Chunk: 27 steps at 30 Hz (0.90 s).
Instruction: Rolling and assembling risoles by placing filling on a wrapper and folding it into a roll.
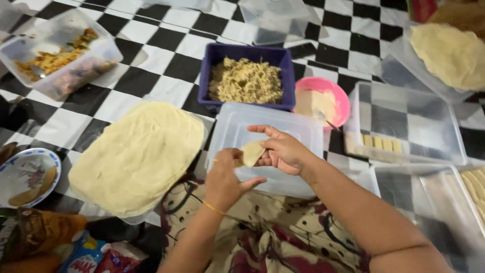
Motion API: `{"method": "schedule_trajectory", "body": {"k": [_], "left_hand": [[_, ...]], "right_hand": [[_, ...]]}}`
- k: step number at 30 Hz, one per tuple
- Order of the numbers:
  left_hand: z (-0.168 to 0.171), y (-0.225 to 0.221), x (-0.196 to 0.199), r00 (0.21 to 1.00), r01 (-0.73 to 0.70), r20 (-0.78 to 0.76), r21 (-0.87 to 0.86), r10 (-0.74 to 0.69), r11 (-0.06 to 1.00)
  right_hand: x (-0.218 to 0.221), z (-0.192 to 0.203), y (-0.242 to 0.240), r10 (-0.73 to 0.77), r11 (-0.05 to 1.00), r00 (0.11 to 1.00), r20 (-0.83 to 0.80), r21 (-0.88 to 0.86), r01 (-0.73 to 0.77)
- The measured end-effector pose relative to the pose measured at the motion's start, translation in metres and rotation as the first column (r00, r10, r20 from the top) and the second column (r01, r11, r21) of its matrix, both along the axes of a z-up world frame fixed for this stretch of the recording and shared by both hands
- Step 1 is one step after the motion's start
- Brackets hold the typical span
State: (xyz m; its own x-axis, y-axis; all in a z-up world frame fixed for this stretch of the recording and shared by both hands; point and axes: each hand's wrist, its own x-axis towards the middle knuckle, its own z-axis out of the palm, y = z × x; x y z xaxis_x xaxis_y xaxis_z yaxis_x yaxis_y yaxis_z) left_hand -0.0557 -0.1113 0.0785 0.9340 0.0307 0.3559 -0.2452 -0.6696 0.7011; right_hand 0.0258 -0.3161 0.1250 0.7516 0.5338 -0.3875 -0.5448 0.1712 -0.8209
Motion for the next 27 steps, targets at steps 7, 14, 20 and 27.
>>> {"method": "schedule_trajectory", "body": {"k": [7, 14, 20, 27], "left_hand": [[0.035, -0.035, -0.008, 0.939, 0.118, -0.303, -0.157, -0.161, 0.980], [0.050, -0.060, 0.008, 0.754, 0.189, -0.568, -0.294, -0.330, 0.937], [0.067, -0.065, 0.009, 0.689, 0.168, -0.625, -0.353, -0.366, 0.920], [0.064, -0.063, 0.027, 0.651, 0.271, -0.625, -0.338, -0.431, 0.901]], "right_hand": [[-0.050, 0.023, -0.064, -0.065, 0.998, 0.998, -0.017, 0.004, 0.065], [-0.063, 0.008, -0.114, 0.309, 0.560, 0.906, 0.289, -0.825, 0.072], [-0.079, 0.027, -0.132, 0.305, 0.678, 0.867, 0.393, -0.729, 0.092], [-0.058, 0.015, -0.135, 0.240, 0.705, 0.935, 0.260, -0.709, 0.016]]}}
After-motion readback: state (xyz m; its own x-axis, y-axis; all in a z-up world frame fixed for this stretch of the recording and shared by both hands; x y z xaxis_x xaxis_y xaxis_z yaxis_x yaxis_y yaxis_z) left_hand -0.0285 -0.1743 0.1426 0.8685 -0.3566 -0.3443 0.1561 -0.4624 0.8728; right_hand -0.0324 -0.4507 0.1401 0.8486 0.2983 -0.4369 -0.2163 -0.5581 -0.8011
